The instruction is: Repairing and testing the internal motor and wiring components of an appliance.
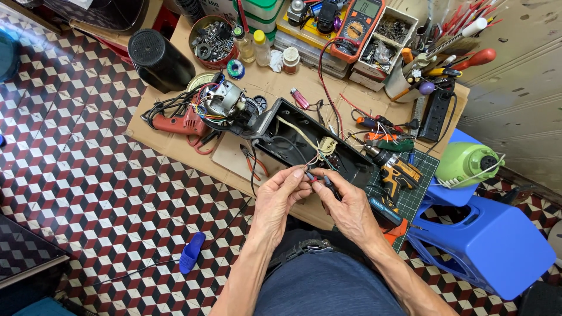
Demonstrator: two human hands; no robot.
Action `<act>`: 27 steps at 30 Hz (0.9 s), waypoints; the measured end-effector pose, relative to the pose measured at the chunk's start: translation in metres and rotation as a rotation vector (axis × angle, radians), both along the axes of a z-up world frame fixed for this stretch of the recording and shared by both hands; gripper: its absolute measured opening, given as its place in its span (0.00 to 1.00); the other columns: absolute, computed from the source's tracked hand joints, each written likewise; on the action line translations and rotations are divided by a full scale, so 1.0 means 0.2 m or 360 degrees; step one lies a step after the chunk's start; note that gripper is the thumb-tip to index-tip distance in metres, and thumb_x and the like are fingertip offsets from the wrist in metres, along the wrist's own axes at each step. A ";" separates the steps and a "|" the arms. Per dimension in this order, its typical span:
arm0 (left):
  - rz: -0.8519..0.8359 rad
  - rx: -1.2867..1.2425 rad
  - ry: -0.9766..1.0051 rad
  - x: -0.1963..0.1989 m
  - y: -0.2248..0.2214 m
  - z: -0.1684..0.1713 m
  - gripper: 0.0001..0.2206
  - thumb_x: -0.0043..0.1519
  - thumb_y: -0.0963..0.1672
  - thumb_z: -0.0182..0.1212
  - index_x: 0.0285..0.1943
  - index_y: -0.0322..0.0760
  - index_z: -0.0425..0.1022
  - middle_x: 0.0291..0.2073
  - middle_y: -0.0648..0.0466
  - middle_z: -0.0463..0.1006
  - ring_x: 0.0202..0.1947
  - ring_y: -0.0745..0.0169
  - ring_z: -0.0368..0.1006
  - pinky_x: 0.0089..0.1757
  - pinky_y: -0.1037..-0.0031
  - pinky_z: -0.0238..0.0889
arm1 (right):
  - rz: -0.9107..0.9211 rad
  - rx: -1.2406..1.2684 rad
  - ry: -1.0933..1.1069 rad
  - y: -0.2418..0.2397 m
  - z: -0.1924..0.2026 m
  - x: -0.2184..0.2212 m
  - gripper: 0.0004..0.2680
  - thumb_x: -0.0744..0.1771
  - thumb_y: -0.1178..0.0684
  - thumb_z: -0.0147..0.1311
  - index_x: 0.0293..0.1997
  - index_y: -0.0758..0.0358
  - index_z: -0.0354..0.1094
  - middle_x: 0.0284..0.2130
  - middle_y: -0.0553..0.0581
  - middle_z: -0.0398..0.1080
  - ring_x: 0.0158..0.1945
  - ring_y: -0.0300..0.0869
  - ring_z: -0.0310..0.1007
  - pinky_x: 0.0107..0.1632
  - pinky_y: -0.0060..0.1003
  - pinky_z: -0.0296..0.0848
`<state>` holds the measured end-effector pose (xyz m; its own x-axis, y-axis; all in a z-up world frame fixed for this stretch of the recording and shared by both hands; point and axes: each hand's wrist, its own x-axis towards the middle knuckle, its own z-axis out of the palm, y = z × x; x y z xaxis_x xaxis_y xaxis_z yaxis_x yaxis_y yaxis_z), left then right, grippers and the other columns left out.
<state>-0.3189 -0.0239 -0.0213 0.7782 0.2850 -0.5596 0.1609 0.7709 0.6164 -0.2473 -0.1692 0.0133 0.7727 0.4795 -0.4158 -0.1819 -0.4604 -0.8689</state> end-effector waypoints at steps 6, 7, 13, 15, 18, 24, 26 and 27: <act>0.0050 0.0125 0.0139 0.02 -0.04 0.00 0.11 0.62 0.43 0.66 0.49 0.29 0.81 0.33 0.54 0.82 0.34 0.71 0.76 0.39 0.80 0.71 | 0.0068 -0.0076 -0.0101 -0.01 0.00 -0.01 0.15 0.68 0.49 0.53 0.62 0.55 0.70 0.19 0.49 0.66 0.23 0.31 0.63 0.26 0.30 0.65; 0.0039 0.0128 0.0135 0.03 -0.04 0.01 0.11 0.62 0.43 0.66 0.49 0.29 0.81 0.33 0.54 0.82 0.34 0.71 0.76 0.39 0.80 0.71 | 0.0056 -0.0074 -0.0104 -0.02 0.02 -0.01 0.15 0.68 0.49 0.53 0.62 0.55 0.70 0.19 0.49 0.66 0.23 0.31 0.63 0.26 0.30 0.65; 0.0099 0.0304 0.0201 0.04 -0.06 0.03 0.11 0.62 0.44 0.66 0.48 0.30 0.81 0.35 0.55 0.83 0.35 0.73 0.76 0.40 0.82 0.69 | 0.0004 0.0285 -0.0679 -0.16 0.07 -0.03 0.15 0.73 0.50 0.47 0.66 0.65 0.62 0.39 0.48 0.75 0.39 0.30 0.72 0.41 0.28 0.71; 0.0064 0.0428 0.0225 0.05 -0.06 0.07 0.12 0.62 0.45 0.64 0.48 0.30 0.81 0.36 0.54 0.84 0.36 0.73 0.76 0.41 0.81 0.69 | -0.0409 -0.0056 -0.0008 -0.18 0.11 0.01 0.17 0.69 0.48 0.46 0.66 0.58 0.65 0.20 0.50 0.70 0.21 0.33 0.64 0.25 0.31 0.63; 0.0011 0.0591 0.0242 0.08 -0.08 0.13 0.13 0.63 0.46 0.64 0.48 0.30 0.81 0.36 0.54 0.85 0.37 0.72 0.78 0.42 0.81 0.70 | -0.0469 -0.0124 -0.0037 -0.22 0.03 0.08 0.17 0.70 0.48 0.47 0.68 0.57 0.66 0.21 0.53 0.62 0.22 0.34 0.56 0.25 0.31 0.57; -0.0004 0.0678 0.0099 0.13 -0.09 0.08 0.13 0.63 0.45 0.64 0.49 0.28 0.80 0.38 0.52 0.85 0.40 0.70 0.79 0.45 0.80 0.71 | -0.0301 0.0165 -0.0062 -0.22 -0.02 0.18 0.18 0.72 0.48 0.40 0.71 0.58 0.63 0.28 0.46 0.63 0.25 0.30 0.55 0.26 0.24 0.57; -0.0007 0.0695 0.0061 0.14 -0.08 0.08 0.13 0.63 0.45 0.64 0.49 0.27 0.80 0.38 0.51 0.84 0.40 0.71 0.79 0.45 0.80 0.71 | -0.0341 0.0157 -0.0031 -0.19 -0.01 0.23 0.17 0.71 0.49 0.44 0.68 0.59 0.65 0.29 0.47 0.66 0.25 0.30 0.57 0.26 0.25 0.57; -0.0017 0.0716 0.0025 0.15 -0.08 0.08 0.14 0.63 0.45 0.64 0.49 0.27 0.80 0.38 0.51 0.84 0.40 0.71 0.78 0.44 0.80 0.70 | -0.0387 0.0151 0.0003 -0.17 0.00 0.25 0.16 0.70 0.50 0.47 0.66 0.60 0.67 0.29 0.48 0.68 0.26 0.30 0.59 0.25 0.25 0.57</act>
<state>-0.2884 -0.0406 -0.0048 0.7748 0.4949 -0.3933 0.1790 0.4250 0.8873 -0.1973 -0.2027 0.0133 0.8694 0.3167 -0.3793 -0.2789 -0.3192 -0.9057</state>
